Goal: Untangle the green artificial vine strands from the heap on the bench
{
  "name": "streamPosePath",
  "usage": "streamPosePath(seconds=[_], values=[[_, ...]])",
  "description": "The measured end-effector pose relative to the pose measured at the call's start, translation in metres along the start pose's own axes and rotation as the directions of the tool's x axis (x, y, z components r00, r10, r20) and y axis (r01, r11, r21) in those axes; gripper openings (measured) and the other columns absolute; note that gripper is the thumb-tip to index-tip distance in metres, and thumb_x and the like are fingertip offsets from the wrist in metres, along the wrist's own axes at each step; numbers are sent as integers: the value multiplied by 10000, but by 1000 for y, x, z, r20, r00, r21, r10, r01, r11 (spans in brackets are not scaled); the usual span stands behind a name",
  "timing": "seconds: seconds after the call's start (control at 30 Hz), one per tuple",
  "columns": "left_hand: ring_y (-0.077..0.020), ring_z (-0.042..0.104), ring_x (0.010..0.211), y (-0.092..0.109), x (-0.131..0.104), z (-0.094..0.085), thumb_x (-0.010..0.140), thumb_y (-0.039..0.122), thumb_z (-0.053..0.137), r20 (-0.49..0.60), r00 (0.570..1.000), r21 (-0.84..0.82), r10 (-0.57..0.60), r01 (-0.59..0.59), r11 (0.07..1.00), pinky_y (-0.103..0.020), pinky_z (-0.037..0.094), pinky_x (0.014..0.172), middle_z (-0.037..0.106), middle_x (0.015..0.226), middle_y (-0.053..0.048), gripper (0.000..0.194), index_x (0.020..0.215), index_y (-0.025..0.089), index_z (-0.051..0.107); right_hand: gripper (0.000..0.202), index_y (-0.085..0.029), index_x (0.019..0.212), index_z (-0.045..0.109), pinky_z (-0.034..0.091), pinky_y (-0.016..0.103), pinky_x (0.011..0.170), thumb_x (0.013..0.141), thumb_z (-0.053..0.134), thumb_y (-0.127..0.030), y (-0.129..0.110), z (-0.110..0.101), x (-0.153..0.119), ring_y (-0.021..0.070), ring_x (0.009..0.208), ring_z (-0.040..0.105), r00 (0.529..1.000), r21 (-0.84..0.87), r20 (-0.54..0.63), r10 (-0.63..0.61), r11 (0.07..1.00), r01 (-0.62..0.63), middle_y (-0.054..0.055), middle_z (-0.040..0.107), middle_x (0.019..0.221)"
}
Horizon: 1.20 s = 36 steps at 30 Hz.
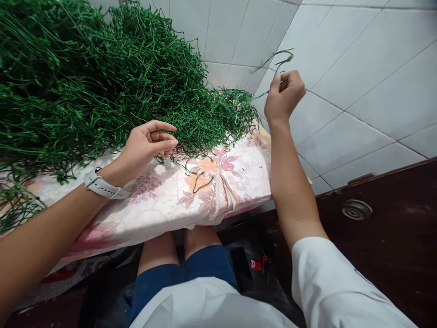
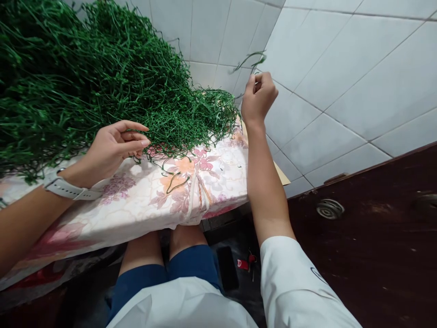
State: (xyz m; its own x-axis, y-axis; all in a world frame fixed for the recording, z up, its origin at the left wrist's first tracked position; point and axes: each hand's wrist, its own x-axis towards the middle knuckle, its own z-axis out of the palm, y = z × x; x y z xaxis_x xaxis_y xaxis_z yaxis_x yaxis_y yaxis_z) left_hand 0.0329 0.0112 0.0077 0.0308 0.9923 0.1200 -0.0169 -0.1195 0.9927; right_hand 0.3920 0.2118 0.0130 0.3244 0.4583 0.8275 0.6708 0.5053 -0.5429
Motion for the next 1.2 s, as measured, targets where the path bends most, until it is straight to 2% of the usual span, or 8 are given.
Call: streamPosePath(seconds=[0.07,0.23,0.37,0.47,0.7,0.9,1.07,1.2], values=[[-91,620,629,-1,0,0,632,203,950,2,1000,3,-1,1,1000,-225,499,580,733,757,-3,379,953,183,749,552,-363,738,391,321,402,849,943,550,-850,-2,-2,1,231,733,329,999,23,-29,17,1000,-17,1,434,645],[-86,615,615,-2,0,-1,668,206,940,41,999,22,26,-26,999,-228,505,581,736,766,-2,351,966,186,756,490,-365,735,374,280,387,881,989,657,-674,2,-4,2,224,749,270,998,36,64,16,999,-19,-20,392,642],[-80,601,598,-3,0,-2,677,196,927,43,999,27,26,-27,999,-229,496,574,722,755,6,335,960,183,748,430,-359,736,354,270,386,865,1023,650,-480,4,-8,3,225,752,255,996,-77,82,-33,996,39,-13,409,650],[-87,601,610,-3,1,-2,682,214,925,43,999,42,28,-30,999,-240,500,584,717,763,6,336,967,191,748,401,-350,731,344,288,396,857,1013,626,-392,0,-8,1,226,740,291,995,-130,89,-49,990,60,0,440,670],[-87,582,592,-1,0,-1,677,221,925,52,998,59,37,-40,997,-256,490,589,701,751,8,338,960,190,742,348,-302,713,386,407,417,849,984,595,-363,-2,6,-11,206,713,436,988,-236,153,-7,971,43,7,471,679],[-90,580,601,1,-1,0,647,233,940,42,998,67,36,-39,997,-257,491,589,696,748,12,358,937,198,733,272,-229,787,582,490,403,839,1025,570,-362,-7,11,-19,211,720,612,966,-277,255,42,960,31,14,574,703],[-85,588,592,3,-3,1,673,199,914,54,998,63,36,-40,997,-248,483,575,700,743,12,311,930,194,738,213,-192,871,670,526,387,837,1016,604,-334,-10,12,-18,205,739,648,947,-221,308,85,975,-16,32,652,754],[-89,588,591,4,-3,1,673,200,911,59,998,64,33,-37,997,-253,488,568,705,747,4,301,919,194,737,142,-185,1016,727,548,386,860,987,639,-292,-8,15,-20,211,755,651,906,-205,409,110,978,-27,33,683,780]])
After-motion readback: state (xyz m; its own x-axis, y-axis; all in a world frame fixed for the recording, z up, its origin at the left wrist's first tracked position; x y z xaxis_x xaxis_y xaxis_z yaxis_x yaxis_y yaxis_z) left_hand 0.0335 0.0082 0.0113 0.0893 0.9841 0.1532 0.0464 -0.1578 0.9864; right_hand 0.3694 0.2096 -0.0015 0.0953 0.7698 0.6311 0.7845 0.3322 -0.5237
